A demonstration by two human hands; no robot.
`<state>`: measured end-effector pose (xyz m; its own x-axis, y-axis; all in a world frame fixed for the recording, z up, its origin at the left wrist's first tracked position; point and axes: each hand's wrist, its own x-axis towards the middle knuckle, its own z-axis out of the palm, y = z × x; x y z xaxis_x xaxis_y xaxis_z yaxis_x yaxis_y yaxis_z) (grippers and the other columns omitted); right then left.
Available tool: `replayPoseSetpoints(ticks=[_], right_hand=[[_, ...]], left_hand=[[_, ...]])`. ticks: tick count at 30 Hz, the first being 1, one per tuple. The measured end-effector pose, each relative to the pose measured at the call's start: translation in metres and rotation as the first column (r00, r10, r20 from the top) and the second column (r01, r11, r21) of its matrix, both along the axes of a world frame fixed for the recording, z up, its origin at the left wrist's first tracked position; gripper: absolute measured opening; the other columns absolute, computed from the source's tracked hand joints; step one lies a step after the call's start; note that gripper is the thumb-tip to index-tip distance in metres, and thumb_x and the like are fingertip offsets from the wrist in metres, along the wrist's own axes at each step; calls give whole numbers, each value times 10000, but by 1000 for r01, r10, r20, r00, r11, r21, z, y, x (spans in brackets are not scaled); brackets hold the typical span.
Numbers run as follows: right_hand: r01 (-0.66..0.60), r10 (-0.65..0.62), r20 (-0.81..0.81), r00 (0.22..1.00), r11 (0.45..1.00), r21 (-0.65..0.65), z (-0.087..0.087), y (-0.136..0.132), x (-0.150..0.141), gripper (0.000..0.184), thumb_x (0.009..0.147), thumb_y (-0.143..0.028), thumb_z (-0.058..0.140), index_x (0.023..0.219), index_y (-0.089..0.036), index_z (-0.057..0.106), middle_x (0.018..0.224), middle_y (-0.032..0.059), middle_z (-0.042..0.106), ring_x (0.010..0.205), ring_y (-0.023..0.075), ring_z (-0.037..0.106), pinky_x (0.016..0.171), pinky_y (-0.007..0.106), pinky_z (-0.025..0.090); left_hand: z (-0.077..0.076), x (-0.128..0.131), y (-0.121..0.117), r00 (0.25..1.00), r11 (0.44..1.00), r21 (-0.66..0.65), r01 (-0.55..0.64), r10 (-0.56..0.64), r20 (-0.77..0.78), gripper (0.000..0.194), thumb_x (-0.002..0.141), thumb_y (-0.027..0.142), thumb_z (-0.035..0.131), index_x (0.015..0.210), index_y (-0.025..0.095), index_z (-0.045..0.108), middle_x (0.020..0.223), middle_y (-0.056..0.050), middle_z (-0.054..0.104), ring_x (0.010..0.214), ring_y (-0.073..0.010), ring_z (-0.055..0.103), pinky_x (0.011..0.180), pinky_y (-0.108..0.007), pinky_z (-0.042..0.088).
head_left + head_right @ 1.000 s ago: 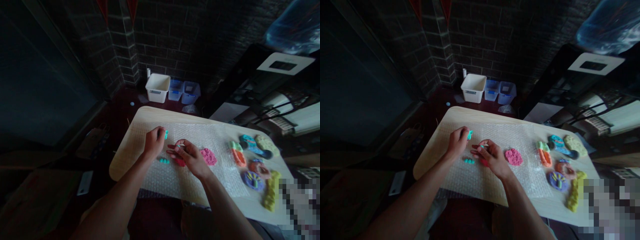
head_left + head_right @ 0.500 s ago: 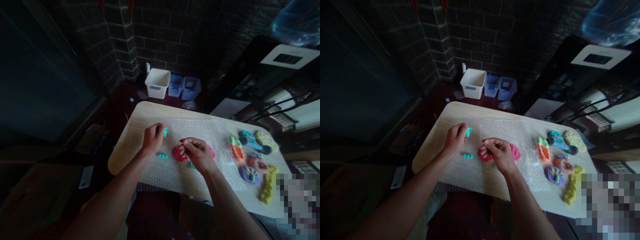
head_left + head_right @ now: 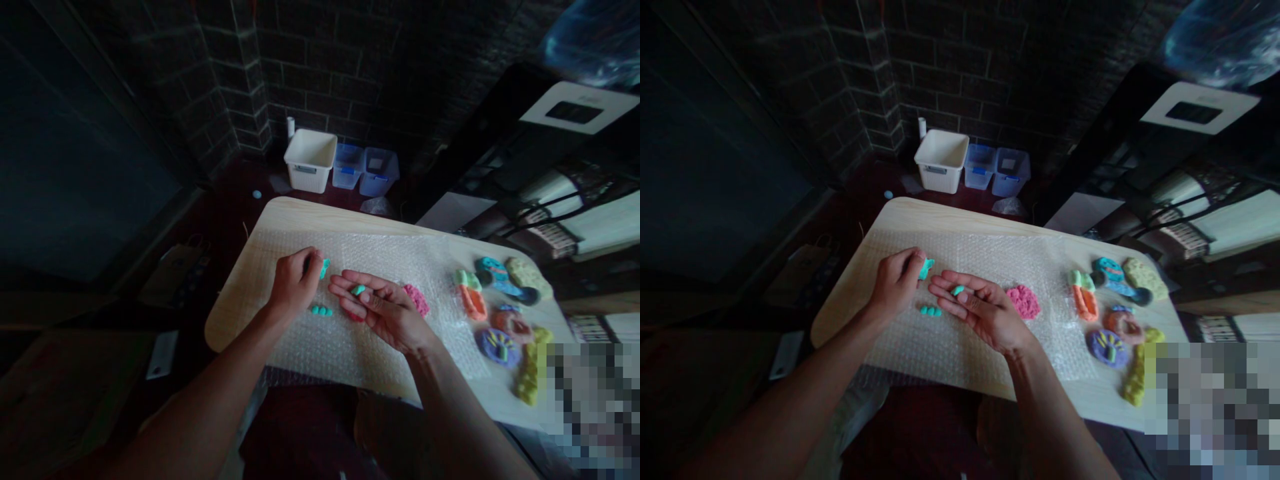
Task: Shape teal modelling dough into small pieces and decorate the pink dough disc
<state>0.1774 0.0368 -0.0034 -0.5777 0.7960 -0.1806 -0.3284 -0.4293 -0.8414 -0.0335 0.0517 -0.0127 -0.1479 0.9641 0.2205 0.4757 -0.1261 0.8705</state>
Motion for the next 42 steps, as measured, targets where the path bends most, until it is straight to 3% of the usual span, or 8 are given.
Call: replayPoseSetpoints(ticks=[3,7,14,17,21,27,33,42], right_hand=[[8,-9,21,1000,1000,16,-1,0,2,332,924,-288,820,1255,-299,799,1335,77,792,1285,242,737,1141,437,572],[73,-73,-6,997,997,1,-3,0,1,333,800,-259,933,1117,-308,843,1136,52,857,1041,205,820,900,335,661],[169,-170,31,985,985,26,-9,3,-3,301,606,-331,1051,809,-253,842,751,33,832,620,172,753,575,275,581],[224,-227,89,970,974,45,-11,6,-6,282,685,-376,1014,801,-218,811,614,8,759,491,128,661,471,216,497],[276,-291,104,951,951,140,-10,6,-12,241,841,-360,913,1034,-257,811,713,-5,769,537,110,643,483,204,484],[236,-307,153,940,902,362,-6,-3,-22,278,842,-287,906,1114,-257,855,884,31,783,671,124,668,573,251,534],[213,-264,153,952,934,286,-2,-5,-28,197,822,-296,919,980,-204,845,757,31,785,631,130,676,589,258,542],[303,-361,278,890,925,231,-3,-6,-35,233,655,-261,970,740,-166,776,545,-11,688,452,93,576,457,207,463]], left_hand=[[2,2,-1,1000,1000,1,3,-3,28,375,1033,401,462,704,232,529,650,-7,585,633,-173,569,577,-281,379],[4,2,-3,998,1000,-3,10,-9,59,388,1037,411,461,696,234,514,627,3,556,620,-168,562,568,-274,379],[3,4,-4,993,999,-30,24,-21,120,382,1019,419,487,694,224,535,619,15,530,603,-161,554,558,-261,383],[0,5,-8,960,996,-60,68,-49,275,386,1001,438,498,693,213,562,641,15,539,585,-153,522,538,-259,382],[-3,5,-14,914,981,-116,157,-99,393,392,979,432,499,669,204,576,631,13,576,548,-146,496,508,-263,365],[-7,8,-13,935,987,-53,152,-126,332,425,964,397,520,583,211,491,542,28,466,549,-147,481,518,-279,334],[-1,8,-15,963,969,65,238,-244,115,438,1013,365,466,603,211,483,552,27,468,544,-137,453,548,-310,294],[10,17,-20,962,955,138,264,-249,-114,394,983,283,452,596,216,482,519,31,469,491,-120,425,542,-309,270]])
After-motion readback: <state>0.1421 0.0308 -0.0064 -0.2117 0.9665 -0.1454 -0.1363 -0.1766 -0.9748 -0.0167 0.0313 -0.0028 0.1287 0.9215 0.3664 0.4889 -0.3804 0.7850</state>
